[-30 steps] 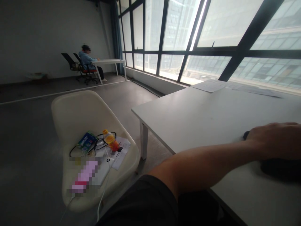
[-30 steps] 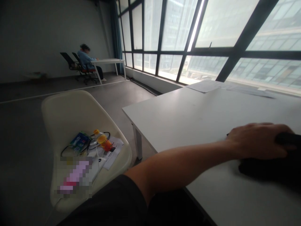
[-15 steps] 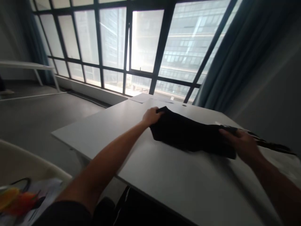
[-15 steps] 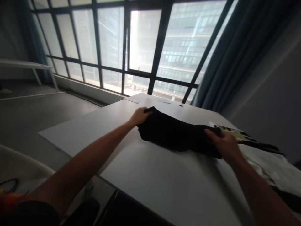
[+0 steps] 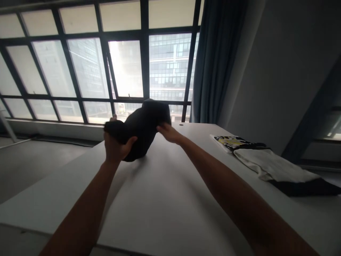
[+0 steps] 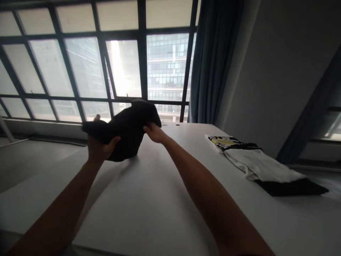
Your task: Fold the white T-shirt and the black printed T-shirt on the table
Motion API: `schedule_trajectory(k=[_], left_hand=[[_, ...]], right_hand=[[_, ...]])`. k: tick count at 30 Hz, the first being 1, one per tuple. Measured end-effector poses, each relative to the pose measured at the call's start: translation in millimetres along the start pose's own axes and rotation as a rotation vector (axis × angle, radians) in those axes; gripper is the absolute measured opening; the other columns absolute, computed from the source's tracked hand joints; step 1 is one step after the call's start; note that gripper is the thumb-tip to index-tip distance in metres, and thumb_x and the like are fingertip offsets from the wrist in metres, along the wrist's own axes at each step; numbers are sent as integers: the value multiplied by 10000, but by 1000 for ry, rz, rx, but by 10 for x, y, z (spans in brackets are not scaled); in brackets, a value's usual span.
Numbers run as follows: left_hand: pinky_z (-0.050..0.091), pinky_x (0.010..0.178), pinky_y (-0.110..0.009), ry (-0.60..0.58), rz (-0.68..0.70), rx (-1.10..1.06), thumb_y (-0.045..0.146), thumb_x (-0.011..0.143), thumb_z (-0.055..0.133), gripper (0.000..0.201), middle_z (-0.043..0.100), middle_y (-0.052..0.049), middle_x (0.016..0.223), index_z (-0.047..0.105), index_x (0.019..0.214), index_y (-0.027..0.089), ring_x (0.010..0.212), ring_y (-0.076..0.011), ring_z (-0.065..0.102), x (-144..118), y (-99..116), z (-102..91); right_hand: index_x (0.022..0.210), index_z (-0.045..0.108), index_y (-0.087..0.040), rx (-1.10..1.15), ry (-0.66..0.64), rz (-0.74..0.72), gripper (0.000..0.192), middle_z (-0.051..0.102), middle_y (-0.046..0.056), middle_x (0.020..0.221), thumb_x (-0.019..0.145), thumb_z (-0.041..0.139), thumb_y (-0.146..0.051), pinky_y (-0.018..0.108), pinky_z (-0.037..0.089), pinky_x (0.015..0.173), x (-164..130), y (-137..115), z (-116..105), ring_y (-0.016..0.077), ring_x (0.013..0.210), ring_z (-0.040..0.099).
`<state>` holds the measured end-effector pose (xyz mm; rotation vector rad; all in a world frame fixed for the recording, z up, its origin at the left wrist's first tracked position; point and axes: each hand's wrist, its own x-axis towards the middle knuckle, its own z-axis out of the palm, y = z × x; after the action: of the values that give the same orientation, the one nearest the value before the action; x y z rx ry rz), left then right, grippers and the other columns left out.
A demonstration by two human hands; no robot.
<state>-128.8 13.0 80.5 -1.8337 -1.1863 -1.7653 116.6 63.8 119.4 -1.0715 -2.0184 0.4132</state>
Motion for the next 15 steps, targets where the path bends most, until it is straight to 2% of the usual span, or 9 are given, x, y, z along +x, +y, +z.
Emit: schedule_trajectory(k=[3,5,7,8,10,13,15], left_hand=[[108,1186,-558,-512,55,185,653,751,616,858,295,-67,1595,362,1477,274,1471,-356,191,-240,-38,224],[78,1163,-610,-882,23,253,703,798,507,792,219,-59,1619,410,1464,284,1483,-377,122,-448,-77,436],[79,1127,-666,-1153,-55,304,729,833,413,770,166,-71,1627,418,1466,290,1481,-403,86,-622,-131,610],[105,1114,-678,-1229,-90,324,721,853,379,745,162,-70,1627,408,1470,304,1479,-406,95,-680,-162,667],[208,1093,-663,-1272,-138,359,671,892,369,661,221,-69,1616,416,1460,335,1462,-401,188,-729,-226,719],[399,1000,-593,-1223,-190,430,545,909,499,520,450,-135,1495,543,1356,284,1309,-392,460,-688,-286,715],[486,932,-522,-1150,-204,470,440,914,571,435,563,-140,1352,577,1282,209,1157,-314,581,-653,-272,735]], right_hand=[[1365,510,-186,-228,-303,180,652,592,132,1330,821,687,-498,428,477,972,-299,266,107,302,1181,573],[1327,556,-174,-366,-358,246,549,613,123,1304,856,655,-440,389,477,968,-567,517,31,275,1164,589],[1304,579,-163,-478,-354,325,458,636,115,1272,897,600,-372,339,477,949,-823,783,-162,239,1121,615],[1288,592,-153,-535,-338,357,435,648,114,1253,900,590,-349,326,470,949,-938,912,-289,233,1110,620],[1256,616,-133,-618,-294,429,416,662,118,1229,893,587,-334,312,465,935,-1142,1150,-576,232,1095,625],[1227,644,-142,-718,-171,518,401,674,117,1210,881,580,-336,300,453,930,-1411,1432,-1034,228,1095,628],[1209,658,-160,-782,-56,603,392,674,110,1214,877,569,-347,305,447,929,-1595,1568,-1340,233,1106,624]])
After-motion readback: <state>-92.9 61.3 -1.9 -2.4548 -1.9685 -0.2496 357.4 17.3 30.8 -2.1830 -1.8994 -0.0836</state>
